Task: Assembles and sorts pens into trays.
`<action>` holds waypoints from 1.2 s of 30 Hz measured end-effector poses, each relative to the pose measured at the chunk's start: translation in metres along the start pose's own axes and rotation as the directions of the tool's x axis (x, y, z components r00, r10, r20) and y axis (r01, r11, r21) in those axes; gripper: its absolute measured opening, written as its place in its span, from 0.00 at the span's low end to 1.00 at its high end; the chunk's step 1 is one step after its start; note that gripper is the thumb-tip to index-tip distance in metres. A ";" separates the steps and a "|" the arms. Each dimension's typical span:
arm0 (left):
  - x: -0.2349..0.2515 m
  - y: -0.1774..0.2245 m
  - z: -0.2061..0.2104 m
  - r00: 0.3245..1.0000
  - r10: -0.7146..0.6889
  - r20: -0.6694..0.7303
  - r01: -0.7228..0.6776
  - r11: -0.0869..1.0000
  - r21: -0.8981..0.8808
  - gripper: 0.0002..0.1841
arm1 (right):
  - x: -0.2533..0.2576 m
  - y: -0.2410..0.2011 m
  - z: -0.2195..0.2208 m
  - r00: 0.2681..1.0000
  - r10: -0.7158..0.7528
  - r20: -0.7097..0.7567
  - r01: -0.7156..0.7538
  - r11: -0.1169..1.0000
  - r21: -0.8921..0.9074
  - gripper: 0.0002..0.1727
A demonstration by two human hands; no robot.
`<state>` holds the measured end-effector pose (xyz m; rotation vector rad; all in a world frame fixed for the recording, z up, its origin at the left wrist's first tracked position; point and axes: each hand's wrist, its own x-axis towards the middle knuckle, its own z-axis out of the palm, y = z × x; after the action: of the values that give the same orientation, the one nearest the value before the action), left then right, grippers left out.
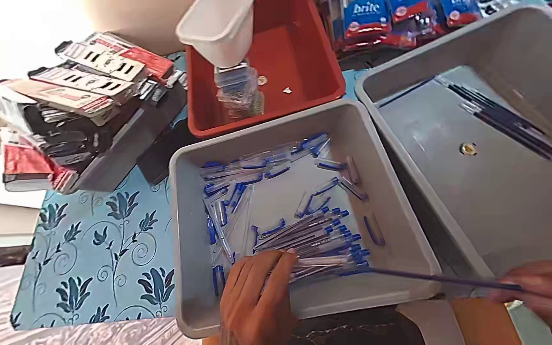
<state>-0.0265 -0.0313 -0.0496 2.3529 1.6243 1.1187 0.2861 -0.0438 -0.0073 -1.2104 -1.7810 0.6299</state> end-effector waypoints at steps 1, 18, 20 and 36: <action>0.001 -0.001 0.000 1.000 0.012 0.007 -0.012 1.000 0.000 0.10 | -0.002 0.001 0.015 0.999 0.013 -0.045 -0.010 0.998 0.067 0.08; -0.001 0.000 -0.002 1.000 -0.007 0.011 0.007 0.999 0.033 0.10 | -0.009 0.005 0.022 0.983 -0.037 -0.181 0.034 0.999 -0.021 0.08; -0.001 0.000 -0.002 1.000 -0.009 0.015 0.009 1.000 0.028 0.10 | -0.011 0.006 0.021 0.979 -0.053 -0.196 0.047 0.998 -0.034 0.09; -0.006 -0.002 -0.003 0.994 0.106 -0.009 -0.106 0.994 -0.033 0.09 | 0.002 0.000 0.012 0.998 -0.055 -0.041 0.057 0.997 0.056 0.08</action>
<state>-0.0305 -0.0364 -0.0515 2.4427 1.4865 1.1649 0.2750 -0.0408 -0.0124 -1.1233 -1.7467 0.6164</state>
